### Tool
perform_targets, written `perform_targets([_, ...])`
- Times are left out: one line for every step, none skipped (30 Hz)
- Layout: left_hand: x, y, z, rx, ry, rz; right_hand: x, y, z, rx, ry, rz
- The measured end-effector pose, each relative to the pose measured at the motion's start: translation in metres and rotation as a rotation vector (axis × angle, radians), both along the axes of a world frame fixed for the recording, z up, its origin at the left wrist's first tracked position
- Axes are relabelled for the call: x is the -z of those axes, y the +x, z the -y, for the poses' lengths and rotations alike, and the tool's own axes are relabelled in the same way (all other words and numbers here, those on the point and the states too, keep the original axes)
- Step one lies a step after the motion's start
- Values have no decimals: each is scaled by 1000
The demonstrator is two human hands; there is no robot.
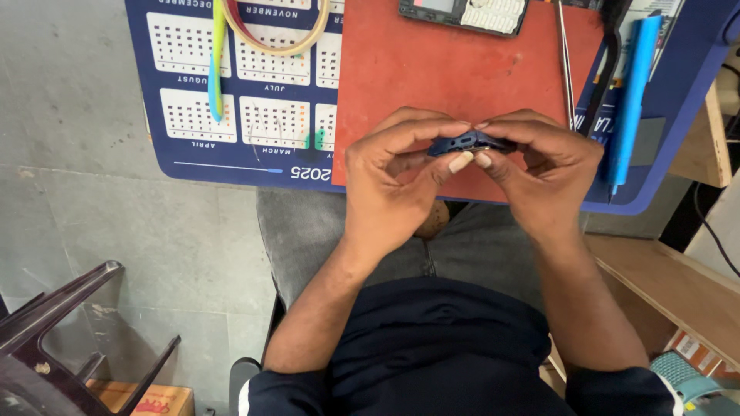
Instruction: The person assembles a small electronic device by inserting a circuit board into a plastic housing, attaching a keypad, and securing the back cover. They handle the device components, a small white paper, and a black plastic frame during the process.
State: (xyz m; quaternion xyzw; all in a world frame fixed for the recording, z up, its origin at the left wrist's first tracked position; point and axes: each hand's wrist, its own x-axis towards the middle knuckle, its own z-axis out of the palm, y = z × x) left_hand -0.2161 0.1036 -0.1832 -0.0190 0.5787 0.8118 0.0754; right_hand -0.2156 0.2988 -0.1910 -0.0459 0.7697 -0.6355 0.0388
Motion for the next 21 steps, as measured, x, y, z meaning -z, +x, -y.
perform_targets([0, 0, 0, 0, 14, 0, 0, 0, -1, -10, -10, 0])
perform_targets([0, 0, 1, 0, 28, -6, 0, 0, -1, -20, -20, -4])
perform_targets([1, -1, 0, -1, 41, -11, 0, 0, -1, -23, -29, -2])
perform_targets([1, 0, 0, 2, 32, -16, 0, 0, -1, -26, -39, 3])
perform_targets([1, 0, 1, 5, 24, -20, 0, 0, -1, -28, -49, 9])
perform_targets([1, 0, 1, 7, 16, -25, 0, 0, -1, -38, -63, 13])
perform_targets([1, 0, 1, 15, 25, -24, 1, -1, -2, -48, -76, 19])
perform_targets([1, 0, 1, 24, 35, -23, 1, -2, -2, -57, -91, 24])
perform_targets([1, -1, 1, 32, 45, -26, 1, -3, -3, -68, -97, 31])
perform_targets([0, -1, 2, 27, 22, -40, 1, -3, -3, -80, -104, 36])
perform_targets([-1, -1, 0, 22, -1, -51, 1, -4, -4, -90, -111, 44])
perform_targets([-2, 0, 0, 17, -23, -61, 1, -4, -4, -90, -120, 54])
perform_targets([-2, 0, -1, -9, -76, -87, 1, -5, -4, -90, -128, 61])
perform_targets([-4, 1, -2, -33, -127, -111, 1, -4, -4, -89, -136, 71])
perform_targets([-4, 2, -4, -57, -179, -134, 1, -4, -4, -78, -137, 65])
perform_targets([-5, 2, -4, -79, -225, -180, 1, -3, -3, -68, -138, 56])
perform_targets([-6, 2, -5, -101, -271, -229, 1, -3, -2, -59, -140, 45])
perform_targets([-6, 2, -5, -117, -306, -261, 1, -3, 0, -55, -112, 19])
perform_targets([-7, 2, -5, -133, -340, -292, 1, -3, 1, -50, -85, -3])
perform_targets([-7, 1, -6, -144, -362, -311, 0, -2, 3, -45, -56, -26])
perform_targets([-7, 0, -6, -150, -376, -332, -1, -1, 4, -31, -43, -45])
